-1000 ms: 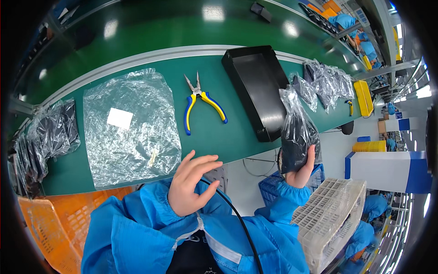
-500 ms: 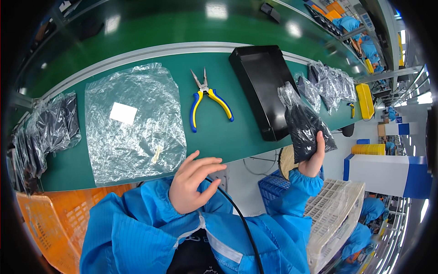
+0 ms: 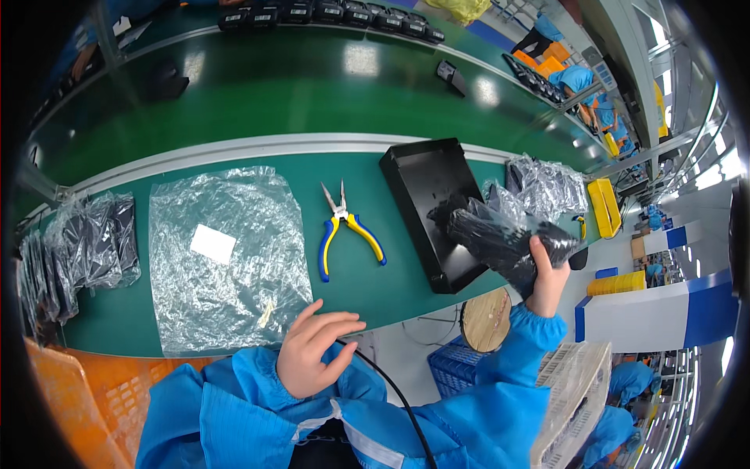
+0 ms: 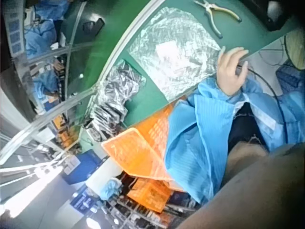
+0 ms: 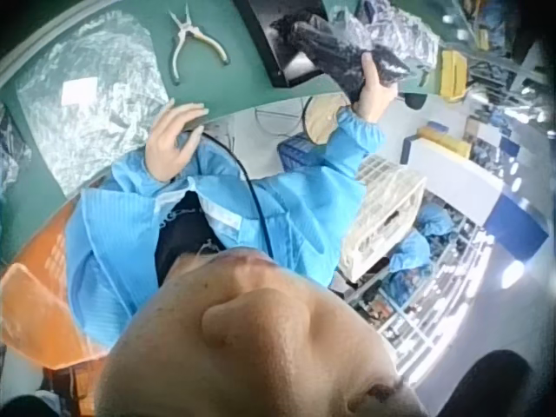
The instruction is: Assembling or inspecting electronic device components at a factory workbench using pliers and gloves.
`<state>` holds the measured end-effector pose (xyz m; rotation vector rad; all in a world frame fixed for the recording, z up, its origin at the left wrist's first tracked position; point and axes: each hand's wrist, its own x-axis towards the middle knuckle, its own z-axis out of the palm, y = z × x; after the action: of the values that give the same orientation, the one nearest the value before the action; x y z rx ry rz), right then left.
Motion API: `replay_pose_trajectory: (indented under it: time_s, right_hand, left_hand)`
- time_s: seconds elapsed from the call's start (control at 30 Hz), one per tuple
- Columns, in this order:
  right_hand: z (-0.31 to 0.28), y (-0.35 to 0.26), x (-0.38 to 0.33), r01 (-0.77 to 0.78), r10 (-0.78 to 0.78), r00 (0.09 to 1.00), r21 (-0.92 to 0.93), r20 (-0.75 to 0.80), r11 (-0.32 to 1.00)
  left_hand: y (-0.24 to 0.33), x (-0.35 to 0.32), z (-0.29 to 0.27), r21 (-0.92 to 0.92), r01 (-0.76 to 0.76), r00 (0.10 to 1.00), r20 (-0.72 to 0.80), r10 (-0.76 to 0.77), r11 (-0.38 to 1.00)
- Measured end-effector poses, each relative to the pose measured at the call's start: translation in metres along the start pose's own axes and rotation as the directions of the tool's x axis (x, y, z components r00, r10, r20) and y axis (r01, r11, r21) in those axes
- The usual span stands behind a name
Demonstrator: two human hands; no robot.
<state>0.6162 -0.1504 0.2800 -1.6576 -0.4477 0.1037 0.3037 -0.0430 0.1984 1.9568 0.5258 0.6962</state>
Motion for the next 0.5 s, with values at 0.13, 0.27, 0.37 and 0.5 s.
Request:
replay_pose_trajectory:
  time_s: [0.13, 0.27, 0.37, 0.5]
  right_hand:
    - [0.015, -0.017, 0.019, 0.009, -0.008, 0.999, -0.016, 0.044, 1.000]
    - [0.022, -0.018, 0.031, -0.001, 0.005, 0.998, -0.061, 0.062, 0.998]
    - [0.026, -0.017, 0.034, 0.043, -0.040, 0.997, -0.045, 0.068, 0.998]
    - [0.032, -0.035, 0.036, -0.018, 0.026, 0.988, -0.055, 0.149, 0.998]
  left_hand:
    - [-0.001, 0.002, -0.008, 0.018, -0.010, 0.999, -0.033, 0.011, 1.000]
    - [-0.007, 0.005, -0.008, 0.020, -0.012, 0.999, -0.041, 0.012, 1.000]
    - [-0.008, 0.006, -0.011, 0.028, 0.001, 0.999, -0.043, 0.000, 1.000]
    - [-0.010, 0.007, -0.015, 0.020, 0.017, 0.999, -0.040, -0.016, 1.000]
